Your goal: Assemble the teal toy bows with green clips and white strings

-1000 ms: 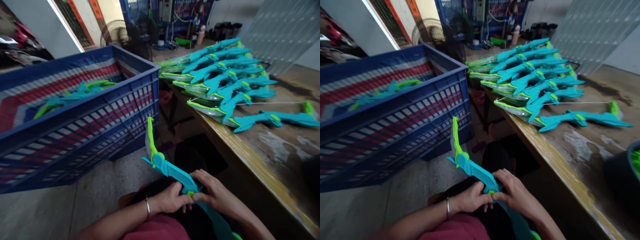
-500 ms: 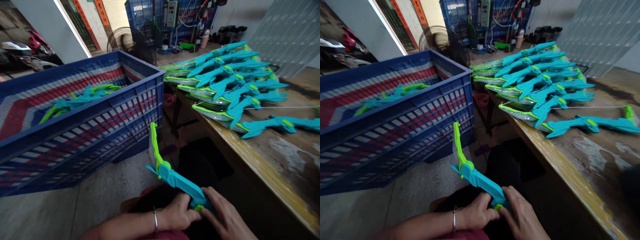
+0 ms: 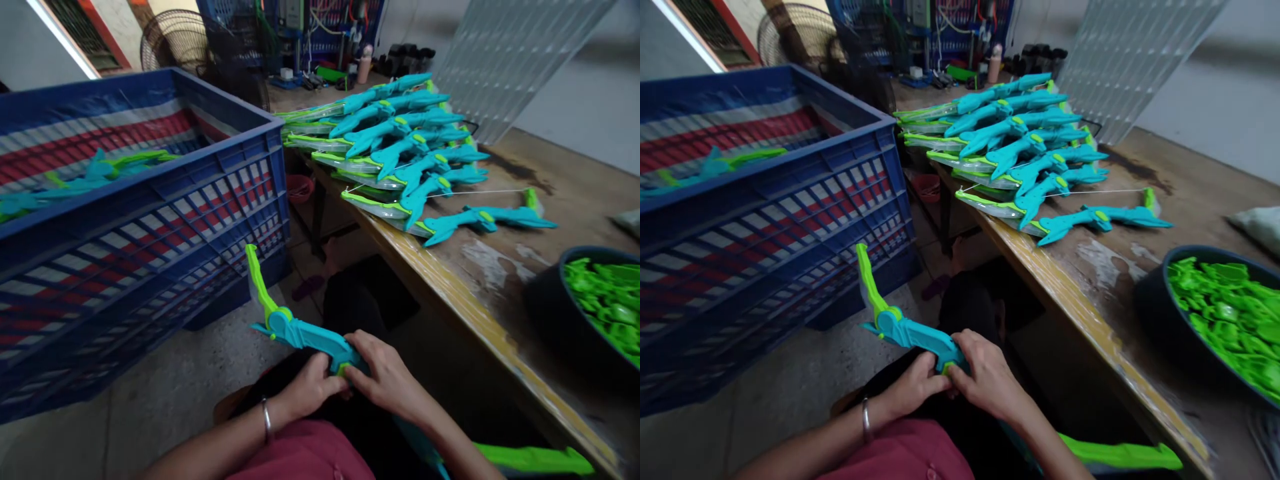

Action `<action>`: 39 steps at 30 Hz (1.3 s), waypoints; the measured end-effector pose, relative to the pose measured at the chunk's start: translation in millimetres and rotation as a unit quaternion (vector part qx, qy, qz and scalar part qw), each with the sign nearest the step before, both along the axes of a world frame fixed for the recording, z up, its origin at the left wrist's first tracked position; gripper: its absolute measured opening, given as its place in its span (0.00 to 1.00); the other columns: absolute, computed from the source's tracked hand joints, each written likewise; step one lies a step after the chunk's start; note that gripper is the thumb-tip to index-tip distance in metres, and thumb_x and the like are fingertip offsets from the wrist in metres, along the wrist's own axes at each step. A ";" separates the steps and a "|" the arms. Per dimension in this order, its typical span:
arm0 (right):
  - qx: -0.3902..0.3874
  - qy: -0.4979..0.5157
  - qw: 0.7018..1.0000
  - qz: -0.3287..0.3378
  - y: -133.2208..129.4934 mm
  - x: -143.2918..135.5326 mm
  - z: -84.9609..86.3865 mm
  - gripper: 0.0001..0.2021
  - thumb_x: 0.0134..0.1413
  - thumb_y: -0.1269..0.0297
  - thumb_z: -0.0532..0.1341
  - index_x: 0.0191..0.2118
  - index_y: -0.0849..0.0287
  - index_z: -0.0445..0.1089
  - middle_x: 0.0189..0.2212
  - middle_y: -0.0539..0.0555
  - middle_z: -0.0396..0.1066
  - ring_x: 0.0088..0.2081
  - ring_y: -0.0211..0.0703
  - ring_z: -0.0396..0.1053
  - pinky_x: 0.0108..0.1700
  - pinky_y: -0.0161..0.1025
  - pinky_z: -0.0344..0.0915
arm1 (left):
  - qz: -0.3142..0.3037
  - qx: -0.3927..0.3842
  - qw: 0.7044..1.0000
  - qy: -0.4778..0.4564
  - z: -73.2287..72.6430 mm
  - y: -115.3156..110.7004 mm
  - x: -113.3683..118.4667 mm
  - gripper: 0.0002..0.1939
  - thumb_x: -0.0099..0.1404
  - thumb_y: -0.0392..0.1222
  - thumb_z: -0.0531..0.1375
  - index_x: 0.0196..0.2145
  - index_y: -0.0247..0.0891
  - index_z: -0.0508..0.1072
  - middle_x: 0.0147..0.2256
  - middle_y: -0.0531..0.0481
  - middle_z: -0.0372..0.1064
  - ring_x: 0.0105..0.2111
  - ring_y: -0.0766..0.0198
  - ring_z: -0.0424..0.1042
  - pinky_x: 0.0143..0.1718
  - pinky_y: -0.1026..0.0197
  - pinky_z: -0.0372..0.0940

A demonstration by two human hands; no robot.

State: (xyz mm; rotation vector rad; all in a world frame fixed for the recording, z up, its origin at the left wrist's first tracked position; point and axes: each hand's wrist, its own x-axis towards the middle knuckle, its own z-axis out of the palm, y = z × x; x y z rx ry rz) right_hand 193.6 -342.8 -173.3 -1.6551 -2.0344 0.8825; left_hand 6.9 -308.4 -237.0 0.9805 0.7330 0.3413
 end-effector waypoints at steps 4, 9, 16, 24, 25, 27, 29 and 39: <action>-0.003 0.012 1.000 0.000 -7.4 -1.8 3.9 0.15 0.62 0.65 0.59 0.53 0.61 0.67 0.42 0.57 0.69 0.45 0.51 0.69 0.47 0.46 0.67 | -0.011 0.003 0.999 -0.033 3.2 -1.1 -2.8 0.15 0.56 0.41 0.65 0.39 0.34 0.67 0.36 0.49 0.68 0.36 0.61 0.69 0.40 0.58 0.66; 0.019 0.026 0.999 -0.028 -23.0 0.1 6.5 0.15 0.62 0.64 0.58 0.54 0.57 0.67 0.48 0.58 0.70 0.49 0.53 0.70 0.49 0.45 0.69 | -0.006 0.043 0.999 -0.024 -5.1 -12.7 0.4 0.13 0.57 0.38 0.64 0.40 0.34 0.70 0.37 0.48 0.69 0.38 0.59 0.68 0.42 0.58 0.65; 0.136 -0.049 0.986 -0.088 -48.4 10.2 -30.0 0.21 0.69 0.58 0.57 0.64 0.54 0.62 0.58 0.62 0.66 0.58 0.58 0.67 0.55 0.50 0.73 | -0.013 0.167 0.978 0.122 -3.9 -13.7 7.7 0.14 0.60 0.44 0.64 0.42 0.35 0.73 0.42 0.44 0.71 0.45 0.51 0.67 0.50 0.53 0.62; 0.160 -0.053 0.983 -0.076 -35.2 7.1 -39.3 0.22 0.71 0.56 0.55 0.65 0.54 0.58 0.56 0.62 0.68 0.58 0.58 0.68 0.57 0.53 0.72 | -0.061 0.125 0.986 0.092 -12.5 2.1 6.8 0.19 0.63 0.48 0.60 0.47 0.33 0.70 0.44 0.42 0.70 0.46 0.51 0.67 0.50 0.51 0.63; 0.172 -0.056 0.981 -0.075 -33.6 1.7 -41.1 0.23 0.71 0.56 0.54 0.67 0.55 0.55 0.57 0.63 0.67 0.58 0.59 0.68 0.57 0.55 0.72 | -0.060 0.112 0.989 0.077 -15.5 3.2 3.1 0.20 0.64 0.50 0.60 0.47 0.33 0.69 0.44 0.42 0.70 0.46 0.51 0.67 0.50 0.52 0.63; 0.188 -0.072 0.976 -0.079 -31.6 -8.4 -43.4 0.27 0.72 0.56 0.53 0.70 0.56 0.48 0.59 0.64 0.65 0.60 0.60 0.66 0.57 0.57 0.72 | -0.054 0.104 0.991 0.067 -20.2 4.2 -3.6 0.21 0.65 0.53 0.61 0.47 0.33 0.69 0.44 0.43 0.70 0.46 0.52 0.67 0.51 0.52 0.63; 0.188 -0.088 0.975 -0.082 -30.0 -13.5 -39.2 0.30 0.73 0.55 0.52 0.72 0.57 0.44 0.61 0.65 0.63 0.60 0.59 0.65 0.57 0.55 0.73 | -0.044 0.100 0.992 0.068 -22.5 3.9 -7.2 0.22 0.66 0.55 0.61 0.48 0.34 0.69 0.45 0.43 0.71 0.48 0.51 0.68 0.52 0.53 0.63; 0.360 -0.275 0.832 -0.319 -16.2 168.5 123.7 0.15 0.71 0.57 0.59 0.56 0.58 0.71 0.50 0.62 0.73 0.44 0.52 0.73 0.50 0.47 0.69 | -0.034 0.064 0.995 0.067 -25.8 -8.9 3.7 0.14 0.62 0.45 0.62 0.41 0.34 0.68 0.39 0.42 0.72 0.38 0.53 0.76 0.45 0.52 0.69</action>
